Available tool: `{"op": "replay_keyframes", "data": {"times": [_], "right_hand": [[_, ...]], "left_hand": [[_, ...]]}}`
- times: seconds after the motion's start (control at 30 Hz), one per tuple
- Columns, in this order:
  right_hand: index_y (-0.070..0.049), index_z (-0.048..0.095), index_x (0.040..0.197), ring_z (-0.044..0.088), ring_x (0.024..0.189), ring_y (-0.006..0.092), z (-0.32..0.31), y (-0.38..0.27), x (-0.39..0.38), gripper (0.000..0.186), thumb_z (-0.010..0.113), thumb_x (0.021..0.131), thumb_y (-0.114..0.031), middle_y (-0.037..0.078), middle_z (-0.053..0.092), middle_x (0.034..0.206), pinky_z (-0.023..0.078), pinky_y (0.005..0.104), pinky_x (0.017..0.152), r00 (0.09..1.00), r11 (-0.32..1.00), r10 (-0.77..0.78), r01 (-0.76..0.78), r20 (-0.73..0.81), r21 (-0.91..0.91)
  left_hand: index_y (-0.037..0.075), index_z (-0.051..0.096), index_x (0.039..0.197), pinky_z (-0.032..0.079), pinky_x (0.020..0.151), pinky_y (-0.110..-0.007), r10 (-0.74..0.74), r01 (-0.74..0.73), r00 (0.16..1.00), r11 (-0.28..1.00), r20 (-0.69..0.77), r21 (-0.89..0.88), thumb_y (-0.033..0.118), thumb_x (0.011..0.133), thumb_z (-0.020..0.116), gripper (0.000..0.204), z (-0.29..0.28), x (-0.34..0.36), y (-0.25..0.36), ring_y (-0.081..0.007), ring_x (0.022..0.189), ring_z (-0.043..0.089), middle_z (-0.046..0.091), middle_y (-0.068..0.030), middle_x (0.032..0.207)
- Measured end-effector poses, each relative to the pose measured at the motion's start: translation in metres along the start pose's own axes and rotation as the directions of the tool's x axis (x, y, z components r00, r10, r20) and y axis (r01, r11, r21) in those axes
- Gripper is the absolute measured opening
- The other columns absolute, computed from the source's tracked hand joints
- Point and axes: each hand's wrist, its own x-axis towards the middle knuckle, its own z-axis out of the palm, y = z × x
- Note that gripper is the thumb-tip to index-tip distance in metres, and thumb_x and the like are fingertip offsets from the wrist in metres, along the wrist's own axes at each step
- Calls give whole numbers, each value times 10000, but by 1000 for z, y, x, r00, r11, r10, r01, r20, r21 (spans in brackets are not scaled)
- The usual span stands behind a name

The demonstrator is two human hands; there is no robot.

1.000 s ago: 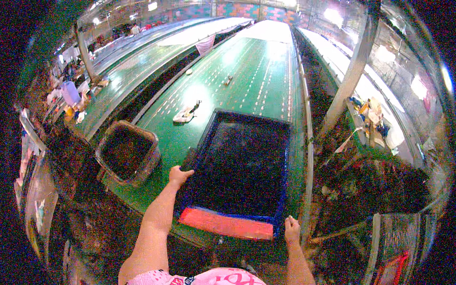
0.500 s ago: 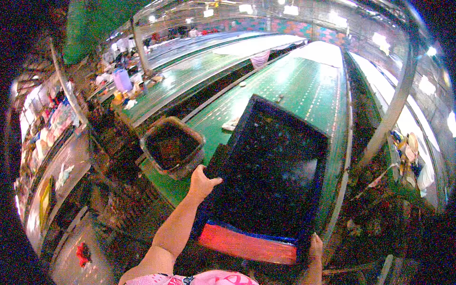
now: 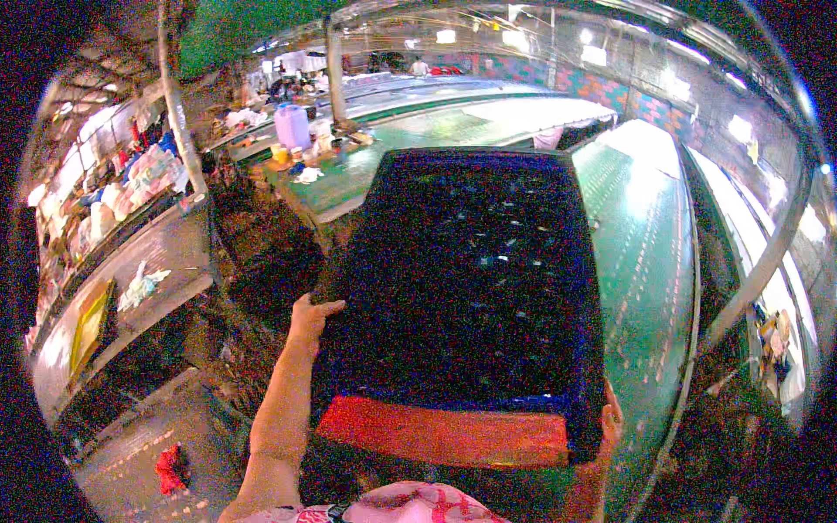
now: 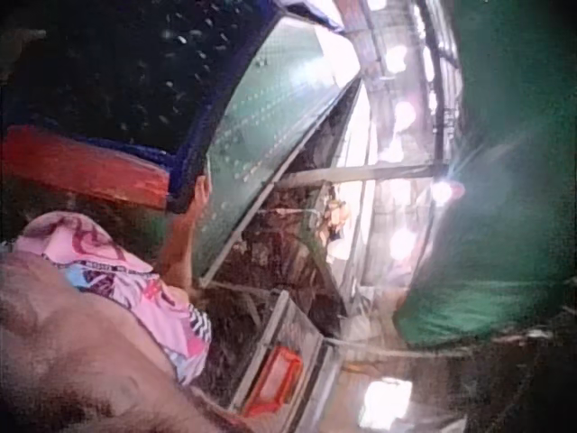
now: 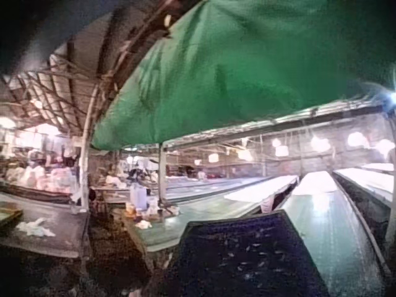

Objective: The person pours blue ink onto a screen-printing frame and uses a red squeegee to spread the ink across the mesh. They then place the frame onto a patterned fabric on a conveyor and pull the squeegee across the screen to transfer the ink onto the fabric.

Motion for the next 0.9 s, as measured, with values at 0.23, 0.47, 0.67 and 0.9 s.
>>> {"op": "replay_keyframes", "data": {"times": [0.23, 0.47, 0.67, 0.9], "right_hand": [[85, 469, 1648, 671, 1382, 320, 211, 165, 54, 670, 682, 1102, -239, 202, 623, 1591, 513, 456, 1202, 948, 961, 159, -213, 274, 176], [71, 504, 1634, 712, 1314, 264, 363, 300, 106, 587, 627, 1087, -106, 178, 679, 1524, 548, 395, 1155, 889, 914, 340, -389, 307, 115], [97, 517, 1609, 712, 1331, 276, 480, 432, 160, 548, 612, 1114, -117, 196, 667, 1538, 552, 415, 1161, 830, 850, 425, -503, 361, 156], [57, 542, 1612, 707, 1304, 172, 623, 516, 222, 524, 632, 1131, -130, 122, 699, 1503, 549, 334, 1131, 708, 715, 507, -664, 492, 218]], "left_hand": [[-45, 703, 1366, 569, 1018, -403, 104, -96, 966, 994, -238, 45, -29, 847, 850, 540, -252, 68, 56, -247, 1075, 742, 793, -131, 1228], [-44, 686, 1421, 542, 1055, -402, 166, -23, 837, 963, -522, 268, -19, 824, 856, 621, -406, 134, 63, -263, 1109, 724, 776, -106, 1277], [-67, 572, 1567, 515, 1132, -425, 248, -104, 799, 954, -548, 281, 95, 880, 900, 778, -535, 221, 56, -294, 1279, 661, 683, -173, 1455], [-59, 547, 1589, 510, 1116, -439, 281, 94, 752, 850, -597, 518, 175, 966, 813, 717, -558, 285, 139, -344, 1262, 651, 682, -183, 1457]]}}
